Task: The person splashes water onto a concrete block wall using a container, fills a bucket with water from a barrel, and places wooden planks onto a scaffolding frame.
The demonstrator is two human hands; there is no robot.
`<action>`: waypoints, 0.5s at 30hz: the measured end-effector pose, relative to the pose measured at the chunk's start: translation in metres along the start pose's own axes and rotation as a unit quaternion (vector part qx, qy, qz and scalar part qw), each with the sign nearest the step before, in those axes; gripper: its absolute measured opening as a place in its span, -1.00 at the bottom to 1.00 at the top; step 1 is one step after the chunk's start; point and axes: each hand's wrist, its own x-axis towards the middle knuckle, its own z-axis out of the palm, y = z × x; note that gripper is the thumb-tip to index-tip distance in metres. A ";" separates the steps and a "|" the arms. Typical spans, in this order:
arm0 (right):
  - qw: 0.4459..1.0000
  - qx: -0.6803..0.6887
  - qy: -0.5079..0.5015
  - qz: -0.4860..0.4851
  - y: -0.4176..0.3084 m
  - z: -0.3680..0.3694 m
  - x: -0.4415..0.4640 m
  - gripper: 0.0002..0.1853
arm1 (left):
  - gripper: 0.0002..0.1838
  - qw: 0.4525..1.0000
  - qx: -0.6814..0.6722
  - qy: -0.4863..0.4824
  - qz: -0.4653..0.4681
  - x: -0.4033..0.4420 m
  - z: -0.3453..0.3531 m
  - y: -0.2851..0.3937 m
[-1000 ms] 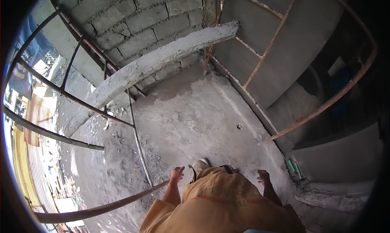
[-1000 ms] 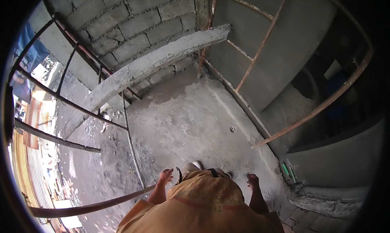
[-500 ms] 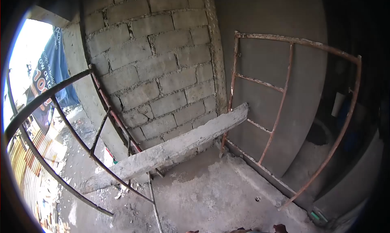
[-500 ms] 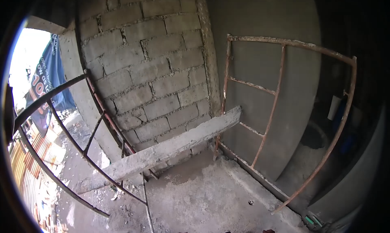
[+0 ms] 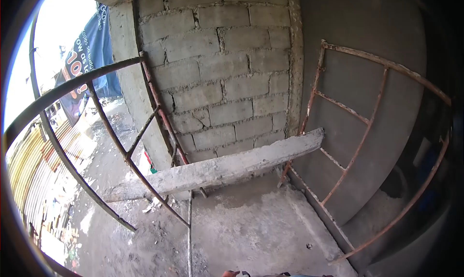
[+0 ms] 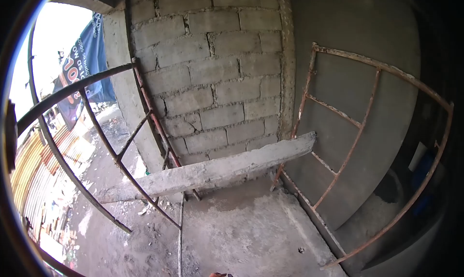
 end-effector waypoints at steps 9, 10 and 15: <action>0.987 0.111 -0.067 0.098 -0.072 -0.072 -0.014 -0.63 | -0.32 0.996 0.050 0.015 0.072 0.030 0.000 -0.001; 0.982 0.103 -0.099 0.121 -0.062 -0.072 -0.010 -0.60 | -0.33 0.995 0.071 0.017 0.069 0.031 0.003 0.007; 0.977 0.079 -0.120 0.157 -0.031 -0.071 -0.029 -0.48 | -0.35 0.983 0.112 0.020 0.140 0.023 0.018 0.033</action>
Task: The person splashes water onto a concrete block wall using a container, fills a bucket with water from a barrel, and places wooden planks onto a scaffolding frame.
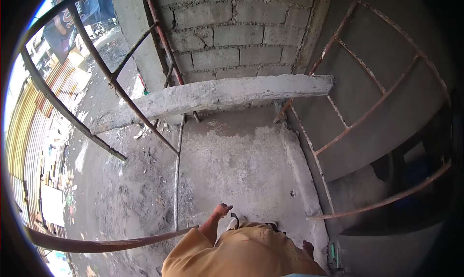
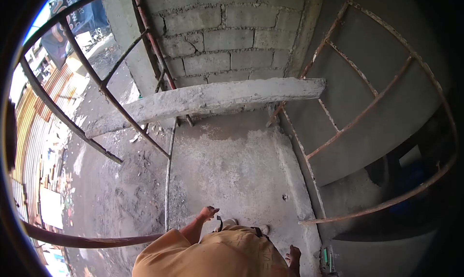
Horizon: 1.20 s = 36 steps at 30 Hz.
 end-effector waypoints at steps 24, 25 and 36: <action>0.983 0.130 0.120 0.052 0.107 0.018 -0.071 -0.49 | -0.44 0.995 0.013 -0.089 -0.051 0.011 0.011 0.034; 0.980 0.134 0.115 0.087 0.115 0.019 -0.078 -0.49 | -0.44 0.995 0.015 -0.091 -0.044 0.013 0.012 0.039; 0.971 0.173 0.075 0.148 0.099 0.035 -0.057 -0.47 | -0.43 0.995 0.038 -0.092 -0.014 0.030 0.022 0.078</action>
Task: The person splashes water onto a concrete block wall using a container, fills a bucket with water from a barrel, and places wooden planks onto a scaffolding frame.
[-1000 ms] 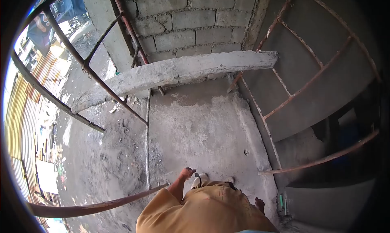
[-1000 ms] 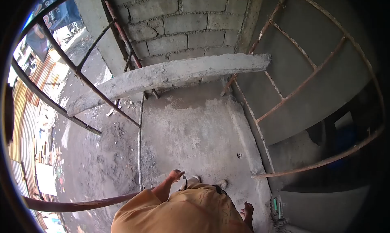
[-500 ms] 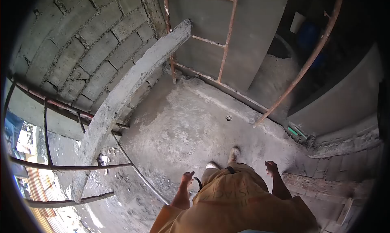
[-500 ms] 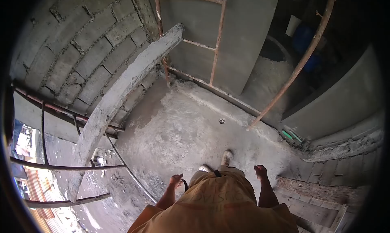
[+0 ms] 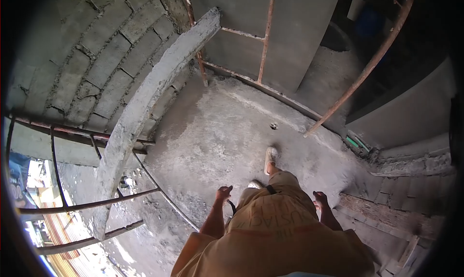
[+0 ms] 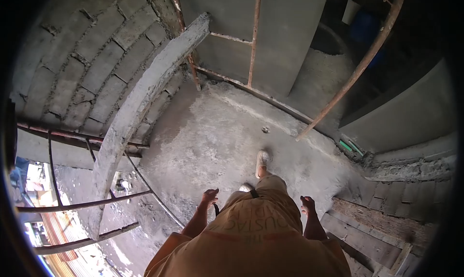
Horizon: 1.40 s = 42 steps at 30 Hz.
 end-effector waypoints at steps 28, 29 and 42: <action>0.899 0.205 -0.071 -0.380 -0.764 0.120 0.051 -0.15 | -0.40 0.874 -0.362 0.151 0.287 0.058 -0.127 0.479; 0.881 0.232 -0.057 -0.409 -0.786 0.120 0.046 -0.12 | -0.43 0.868 -0.355 0.150 0.314 0.064 -0.139 0.509; 0.852 0.238 -0.022 -0.465 -0.936 0.124 0.016 -0.19 | -0.46 0.842 -0.260 0.042 0.470 0.196 -0.305 0.844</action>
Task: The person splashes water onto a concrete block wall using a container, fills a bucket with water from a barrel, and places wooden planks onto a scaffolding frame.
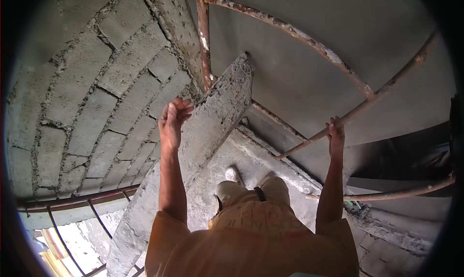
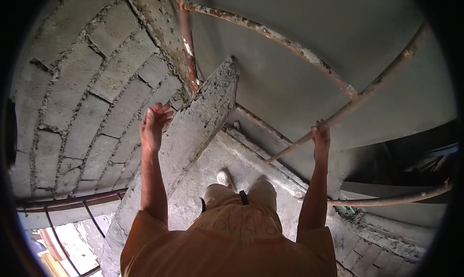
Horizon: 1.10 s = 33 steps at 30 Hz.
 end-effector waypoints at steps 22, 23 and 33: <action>0.995 0.099 -0.020 -0.011 0.007 0.034 0.033 -0.72 | 0.04 0.969 0.243 -0.045 0.020 0.325 0.067 -0.054; 0.995 0.095 0.005 -0.006 0.010 0.033 0.033 -0.74 | 0.05 0.967 0.246 -0.059 0.044 0.334 0.063 -0.064; 0.993 0.086 0.074 0.034 0.015 0.032 0.035 -0.77 | -0.13 0.984 0.039 -0.163 0.053 0.356 0.069 -0.076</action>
